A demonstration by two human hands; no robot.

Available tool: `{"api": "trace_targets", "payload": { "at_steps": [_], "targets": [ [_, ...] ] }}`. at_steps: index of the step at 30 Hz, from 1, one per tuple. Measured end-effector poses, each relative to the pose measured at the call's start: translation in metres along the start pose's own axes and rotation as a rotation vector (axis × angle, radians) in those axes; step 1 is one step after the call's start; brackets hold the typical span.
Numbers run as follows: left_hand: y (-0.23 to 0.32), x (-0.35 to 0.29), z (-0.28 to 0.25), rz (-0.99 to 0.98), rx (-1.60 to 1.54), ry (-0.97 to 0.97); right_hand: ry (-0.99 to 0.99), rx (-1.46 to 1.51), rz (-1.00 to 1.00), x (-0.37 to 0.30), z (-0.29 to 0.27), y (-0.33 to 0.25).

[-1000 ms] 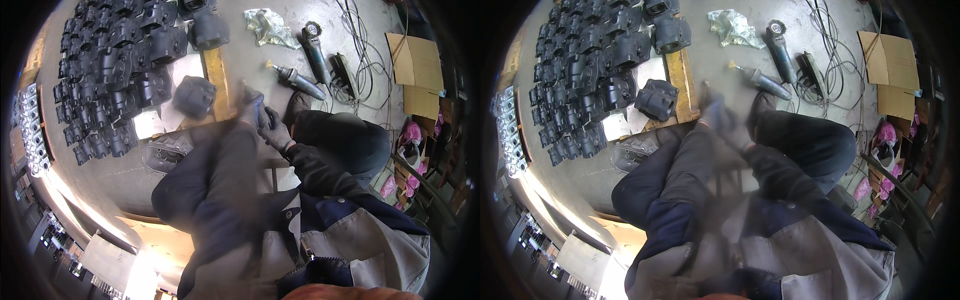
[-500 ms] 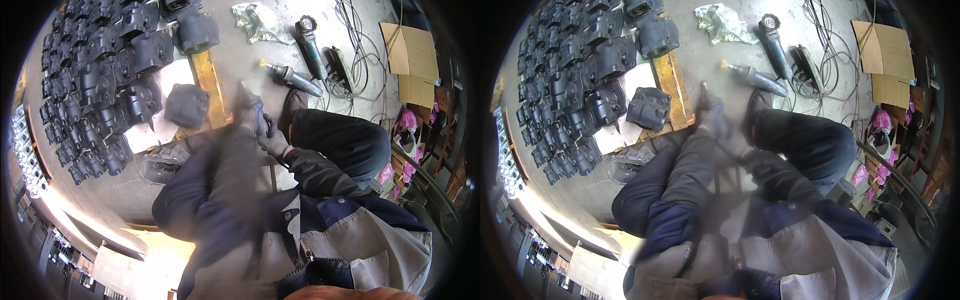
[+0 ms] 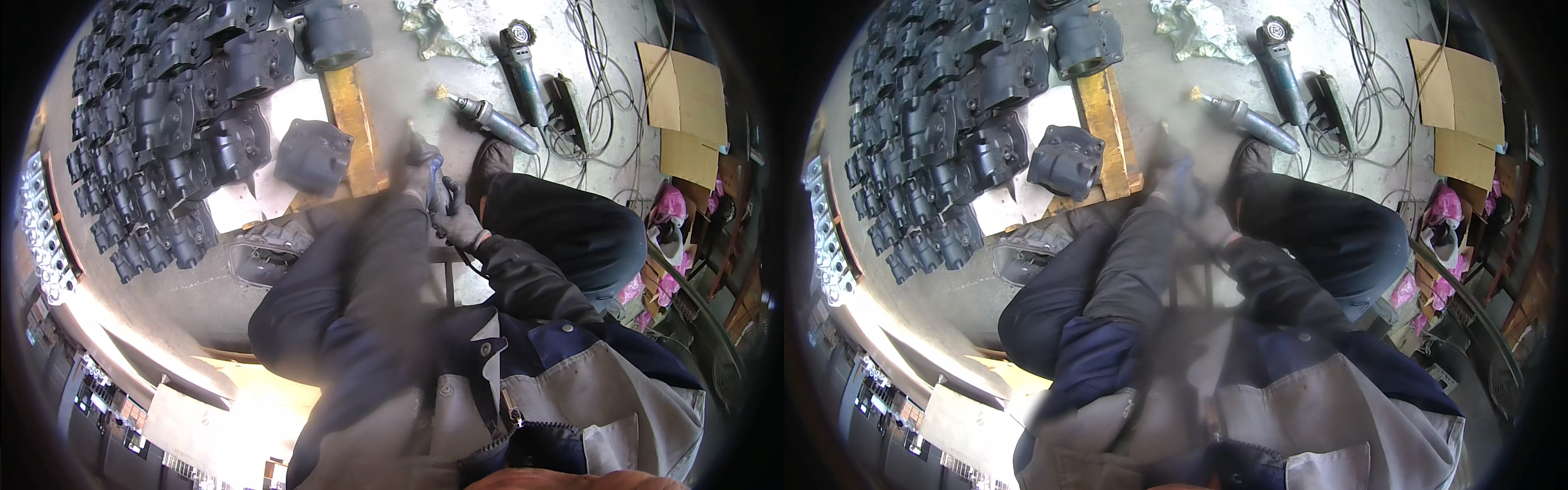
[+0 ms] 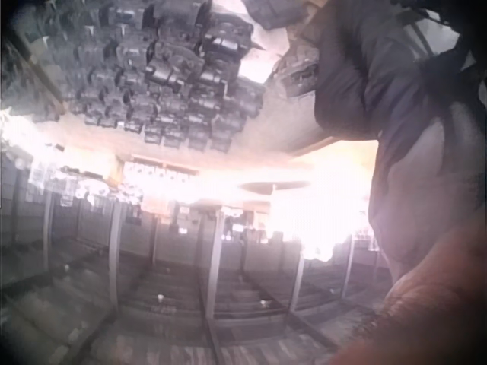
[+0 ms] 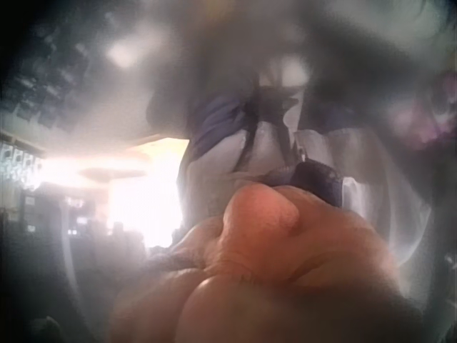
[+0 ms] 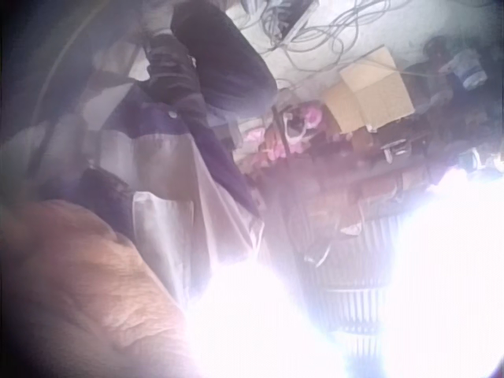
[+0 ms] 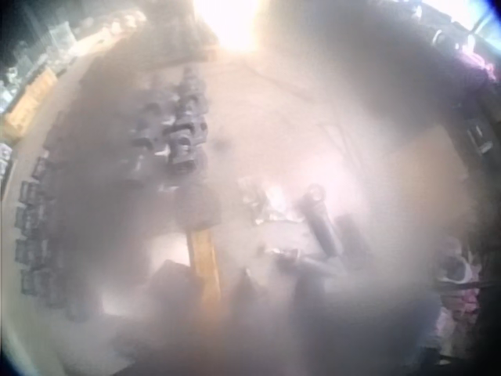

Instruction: The person uses a rotary tool to grind and polish a metal part, then switches to an angle grinder to smooth its surfaces. They handle several similar parts, rotating them to access different areas, and place finished pieces aside on a nearby table.

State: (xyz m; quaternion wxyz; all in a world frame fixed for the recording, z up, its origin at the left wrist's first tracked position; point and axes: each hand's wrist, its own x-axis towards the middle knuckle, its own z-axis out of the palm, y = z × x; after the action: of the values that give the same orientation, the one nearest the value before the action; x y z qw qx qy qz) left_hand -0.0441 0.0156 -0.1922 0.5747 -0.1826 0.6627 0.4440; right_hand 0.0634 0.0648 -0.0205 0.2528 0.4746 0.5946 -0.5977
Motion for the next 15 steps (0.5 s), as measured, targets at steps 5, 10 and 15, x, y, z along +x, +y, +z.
{"api": "trace_targets", "payload": {
  "at_steps": [5,10,15],
  "targets": [
    [0.004,-0.006,0.002,-0.036,0.009,-0.026,-0.035,0.017,0.018,-0.005,-0.008,-0.003],
    [0.01,-0.015,0.003,-0.058,-0.002,-0.011,-0.002,0.0,-0.028,0.003,-0.007,0.002],
    [0.039,-0.058,0.0,-0.116,0.004,0.118,-0.114,0.116,-0.018,-0.001,-0.021,-0.011]
  ]
}}
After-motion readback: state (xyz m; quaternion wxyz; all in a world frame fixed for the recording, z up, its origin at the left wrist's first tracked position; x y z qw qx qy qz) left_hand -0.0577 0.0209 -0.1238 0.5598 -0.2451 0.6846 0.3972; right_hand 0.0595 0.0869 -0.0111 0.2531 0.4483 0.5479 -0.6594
